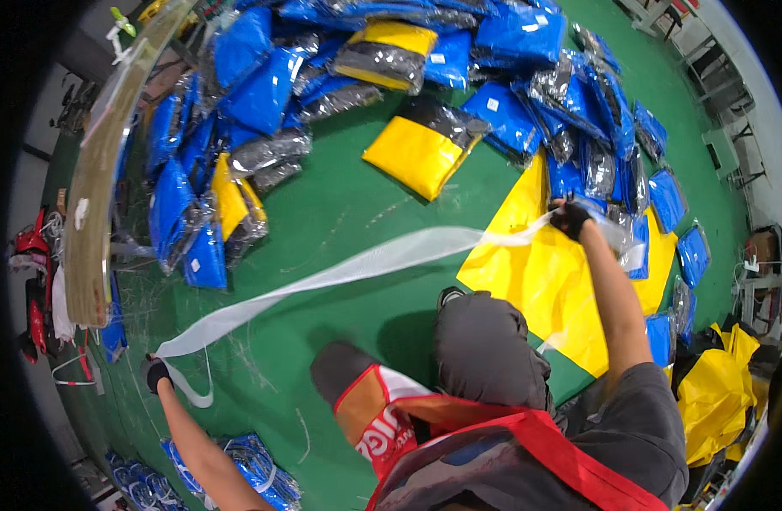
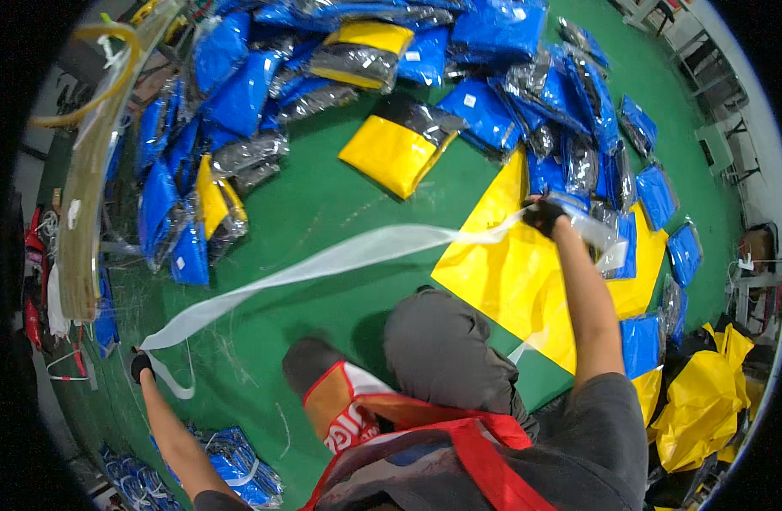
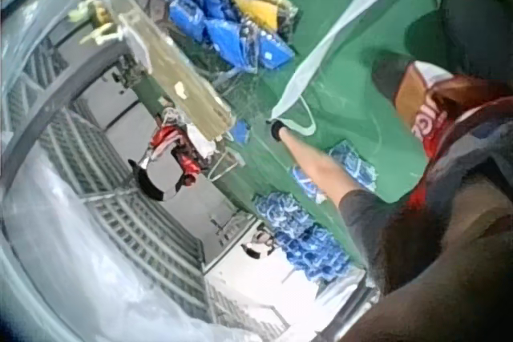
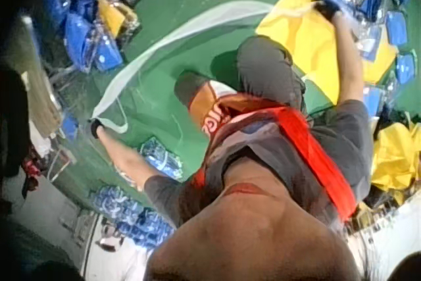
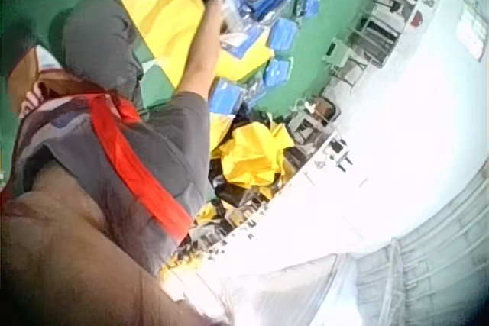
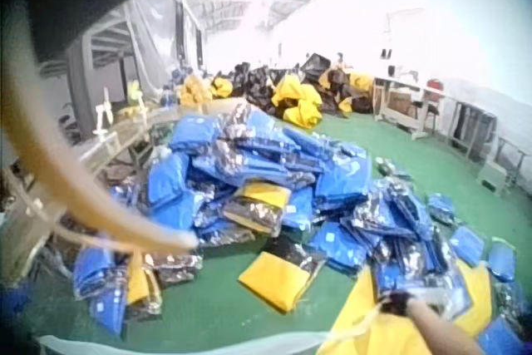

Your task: The person gathers blue and yellow plastic-wrapped items on a green floor, stacks them into bundles, and secures each bundle with a white strap. The person repeats this process multiple times, creating several tied bundles.

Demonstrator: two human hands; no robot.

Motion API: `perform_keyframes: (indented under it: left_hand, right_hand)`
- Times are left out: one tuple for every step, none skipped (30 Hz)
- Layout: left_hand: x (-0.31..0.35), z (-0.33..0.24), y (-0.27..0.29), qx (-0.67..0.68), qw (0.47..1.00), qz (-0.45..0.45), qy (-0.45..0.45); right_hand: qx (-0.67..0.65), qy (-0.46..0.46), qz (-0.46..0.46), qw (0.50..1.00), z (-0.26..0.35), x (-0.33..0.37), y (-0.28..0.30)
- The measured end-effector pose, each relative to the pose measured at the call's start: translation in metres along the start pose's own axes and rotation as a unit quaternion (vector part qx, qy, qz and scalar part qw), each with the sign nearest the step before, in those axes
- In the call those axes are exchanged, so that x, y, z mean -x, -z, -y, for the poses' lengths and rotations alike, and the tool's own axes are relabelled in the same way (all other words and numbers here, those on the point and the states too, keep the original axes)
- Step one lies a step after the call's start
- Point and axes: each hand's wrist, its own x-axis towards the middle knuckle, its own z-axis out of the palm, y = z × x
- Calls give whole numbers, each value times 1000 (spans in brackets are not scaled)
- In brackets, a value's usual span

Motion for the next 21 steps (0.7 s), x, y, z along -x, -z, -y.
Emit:
perform_keyframes:
  left_hand:
    - [-11, -10, -12, 7, 996, 58, 67]
    - [-2, -43, -60, 4, 993, 101, 57]
    - [18, -48, -86, -27, 993, 117, 11]
    - [39, -58, -106, -45, 988, 141, -49]
    - [66, -76, -129, -48, 978, 173, -109]
    - [95, -96, -150, -41, 962, 210, -169]
    - [124, -106, -156, -43, 942, 247, -224]
    - [153, -144, -170, -34, 909, 300, -288]
    - [160, -166, -173, -76, 865, 262, -422]
    - [196, -201, -143, -97, 824, 412, -376]
    - [191, -180, -97, -81, 802, 465, -365]
    - [191, -182, -80, -94, 813, 470, -332]
    - [205, -219, -56, -129, 835, 429, -319]
    - [204, -221, -48, -132, 860, 381, -313]
    - [198, -212, -39, -139, 881, 334, -304]
    - [193, -194, -39, -121, 891, 319, -300]
    - [189, -173, -41, -104, 899, 303, -298]
    - [190, -162, -45, -119, 897, 335, -262]
    - [184, -113, -56, -153, 891, 318, -285]
    - [187, -104, -73, -126, 896, 355, -235]
    - [193, -111, -90, -121, 887, 387, -221]
  right_hand:
    - [103, 27, -28, 994, -32, -26, 29]
    - [101, 13, -65, 993, -23, -43, 55]
    - [83, 1, -77, 994, -60, -58, 48]
    - [91, 2, -110, 990, -82, -66, 43]
    - [100, 13, -139, 985, -92, -71, 39]
    - [162, 3, -121, 979, -86, -73, 46]
    - [134, -18, -65, 989, -93, -68, 52]
    - [172, -79, -52, 981, -58, -67, 79]
    - [349, -11, -99, 932, -27, -69, 99]
    - [534, -71, -99, 837, -18, -56, 92]
    - [597, -42, -157, 786, -42, -54, 31]
    - [698, 14, -148, 700, -32, -34, 9]
    - [787, 74, -170, 589, -13, -10, -11]
    - [819, 157, -123, 537, -5, -12, -19]
    - [846, 239, -79, 469, -2, -19, -28]
    - [791, 334, -69, 508, -11, -31, -46]
    - [724, 421, -60, 544, -22, -45, -64]
    - [789, 332, -46, 515, -49, -56, -86]
    - [845, 235, -14, 480, -101, -63, -119]
    - [805, 347, 146, 458, -150, -59, -145]
    - [841, 271, 232, 406, -183, -51, -176]
